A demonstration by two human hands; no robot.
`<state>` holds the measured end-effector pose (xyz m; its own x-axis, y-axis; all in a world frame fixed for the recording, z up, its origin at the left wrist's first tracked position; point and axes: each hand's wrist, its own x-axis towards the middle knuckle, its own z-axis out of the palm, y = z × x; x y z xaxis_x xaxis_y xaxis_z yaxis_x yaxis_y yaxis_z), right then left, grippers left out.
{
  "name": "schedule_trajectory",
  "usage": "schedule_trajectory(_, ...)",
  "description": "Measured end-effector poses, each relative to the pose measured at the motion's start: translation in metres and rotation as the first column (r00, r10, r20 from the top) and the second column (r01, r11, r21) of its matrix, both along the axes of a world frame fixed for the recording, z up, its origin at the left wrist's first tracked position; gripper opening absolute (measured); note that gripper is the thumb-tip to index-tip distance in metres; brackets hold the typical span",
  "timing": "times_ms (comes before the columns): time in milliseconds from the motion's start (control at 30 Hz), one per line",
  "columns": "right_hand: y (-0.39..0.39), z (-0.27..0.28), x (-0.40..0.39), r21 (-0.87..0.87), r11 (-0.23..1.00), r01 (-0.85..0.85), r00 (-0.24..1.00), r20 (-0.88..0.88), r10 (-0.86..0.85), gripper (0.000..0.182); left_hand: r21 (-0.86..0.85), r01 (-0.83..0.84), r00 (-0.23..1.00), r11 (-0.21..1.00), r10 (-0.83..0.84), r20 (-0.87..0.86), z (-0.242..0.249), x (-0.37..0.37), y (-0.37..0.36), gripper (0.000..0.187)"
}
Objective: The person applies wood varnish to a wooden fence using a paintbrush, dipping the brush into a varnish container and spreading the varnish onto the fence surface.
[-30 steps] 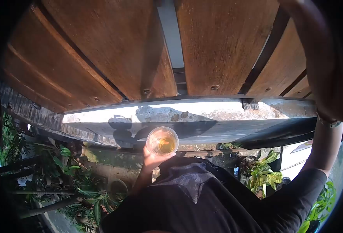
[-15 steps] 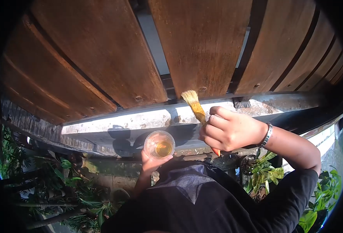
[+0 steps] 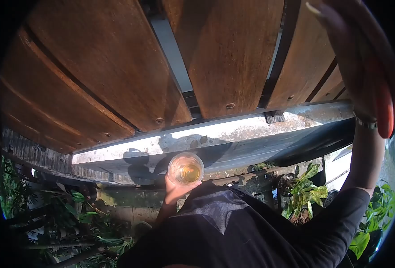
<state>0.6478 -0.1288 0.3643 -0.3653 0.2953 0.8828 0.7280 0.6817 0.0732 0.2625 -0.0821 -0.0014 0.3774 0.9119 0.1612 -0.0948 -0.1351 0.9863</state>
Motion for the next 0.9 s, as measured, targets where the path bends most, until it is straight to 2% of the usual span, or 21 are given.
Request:
schedule_trajectory(33, 0.004, 0.02, 0.022, -0.128, 0.971, -0.204, 0.951, -0.261, 0.165, 0.042, 0.078, 0.008, 0.994, 0.997, 0.001, -0.113, 0.003, -0.006, 0.007, 0.082)
schedule_trajectory(67, 0.008, 0.039, 0.043, -0.137, 0.891, -0.433, 0.79, -0.533, 0.302, 0.044, 0.047, -0.007, 1.0, 0.999, 0.008, -0.026, 0.017, -0.004, 0.01, 0.077)
schedule_trajectory(100, 0.017, 0.069, 0.026, 0.039, 0.968, -0.248, 0.934, -0.254, 0.25, 0.036, 0.048, 0.003, 1.0, 0.999, -0.003, -0.002, 0.026, -0.004, 0.014, 0.073)
schedule_trajectory(133, 0.026, 0.098, 0.001, 0.264, 0.96, -0.098, 0.995, 0.015, 0.098, 0.029, 0.075, 0.02, 1.0, 0.997, -0.018, -0.023, 0.028, -0.007, 0.019, 0.072)
schedule_trajectory(167, 0.032, 0.123, -0.025, 0.499, 0.867, -0.005, 0.965, 0.23, -0.127, 0.022, 0.097, 0.037, 0.998, 0.995, -0.033, -0.047, 0.029, -0.011, 0.024, 0.071)
schedule_trajectory(200, 0.034, 0.143, -0.046, 0.709, 0.705, 0.021, 0.852, 0.356, -0.384, 0.015, 0.151, 0.055, 0.998, 0.987, -0.05, -0.035, 0.032, -0.014, 0.028, 0.072)
schedule_trajectory(267, 0.03, 0.153, -0.059, 0.877, 0.48, -0.021, 0.663, 0.371, -0.65, 0.008, 0.196, 0.103, 0.995, 0.975, -0.105, 0.0, 0.051, -0.02, 0.033, 0.072)
schedule_trajectory(300, 0.035, 0.136, -0.058, 0.739, 0.674, -0.002, 0.619, 0.531, -0.579, 0.027, 0.241, 0.125, 0.992, 0.962, -0.126, -0.013, 0.055, -0.023, 0.037, 0.074)
schedule_trajectory(367, 0.045, 0.084, -0.077, 0.472, 0.881, -0.044, 0.662, 0.674, -0.328, 0.045, 0.378, 0.141, 0.989, 0.915, -0.144, -0.021, 0.049, -0.028, 0.048, 0.077)
schedule_trajectory(400, 0.038, 0.048, -0.09, 0.34, 0.941, -0.009, 0.695, 0.678, -0.238, 0.028, 0.389, 0.176, 0.984, 0.904, -0.157, -0.081, 0.04, -0.035, 0.053, 0.08)
schedule_trajectory(433, 0.034, 0.02, -0.094, 0.252, 0.967, -0.021, 0.622, 0.761, -0.185, 0.022, 0.4, 0.186, 0.983, 0.898, -0.169, -0.076, 0.041, -0.037, 0.056, 0.08)
schedule_trajectory(467, 0.03, -0.009, -0.094, 0.087, 0.996, 0.008, 0.559, 0.825, -0.076, 0.02, 0.391, 0.197, 0.98, 0.899, -0.175, -0.091, 0.044, -0.04, 0.058, 0.08)
schedule_trajectory(533, 0.032, -0.059, -0.098, -0.117, 0.993, 0.003, 0.606, 0.791, 0.091, 0.021, 0.434, 0.235, 0.972, 0.87, -0.198, -0.13, 0.054, -0.043, 0.062, 0.078)
schedule_trajectory(567, 0.029, -0.067, -0.099, -0.266, 0.962, 0.068, 0.592, 0.787, 0.175, 0.019, 0.439, 0.248, 0.968, 0.864, -0.211, -0.133, 0.055, -0.046, 0.064, 0.078)
schedule_trajectory(633, 0.033, -0.074, -0.099, -0.437, 0.899, 0.008, 0.706, 0.639, 0.305, 0.018, 0.446, 0.287, 0.958, 0.848, -0.251, -0.14, 0.055, -0.049, 0.069, 0.077)
schedule_trajectory(700, 0.035, -0.04, -0.1, -0.42, 0.904, 0.075, 0.716, 0.654, 0.245, 0.021, 0.448, 0.299, 0.954, 0.842, -0.262, -0.145, 0.052, -0.053, 0.072, 0.077)
schedule_trajectory(767, 0.033, 0.017, -0.099, -0.342, 0.923, 0.175, 0.784, 0.616, 0.079, 0.022, 0.441, 0.275, 0.961, 0.854, -0.251, -0.113, 0.048, -0.053, 0.075, 0.076)
schedule_trajectory(833, 0.034, 0.078, -0.096, -0.121, 0.979, 0.161, 0.797, 0.601, -0.057, 0.02, 0.446, 0.277, 0.961, 0.851, -0.249, -0.123, 0.045, -0.054, 0.074, 0.076)
schedule_trajectory(867, 0.035, 0.107, -0.091, -0.006, 0.987, 0.159, 0.791, 0.599, -0.123, 0.024, 0.429, 0.257, 0.966, 0.866, -0.245, -0.084, 0.045, -0.052, 0.072, 0.076)
schedule_trajectory(900, 0.029, 0.134, -0.094, 0.091, 0.982, 0.166, 0.806, 0.562, -0.188, 0.021, 0.412, 0.237, 0.97, 0.88, -0.241, -0.044, 0.046, -0.051, 0.071, 0.076)
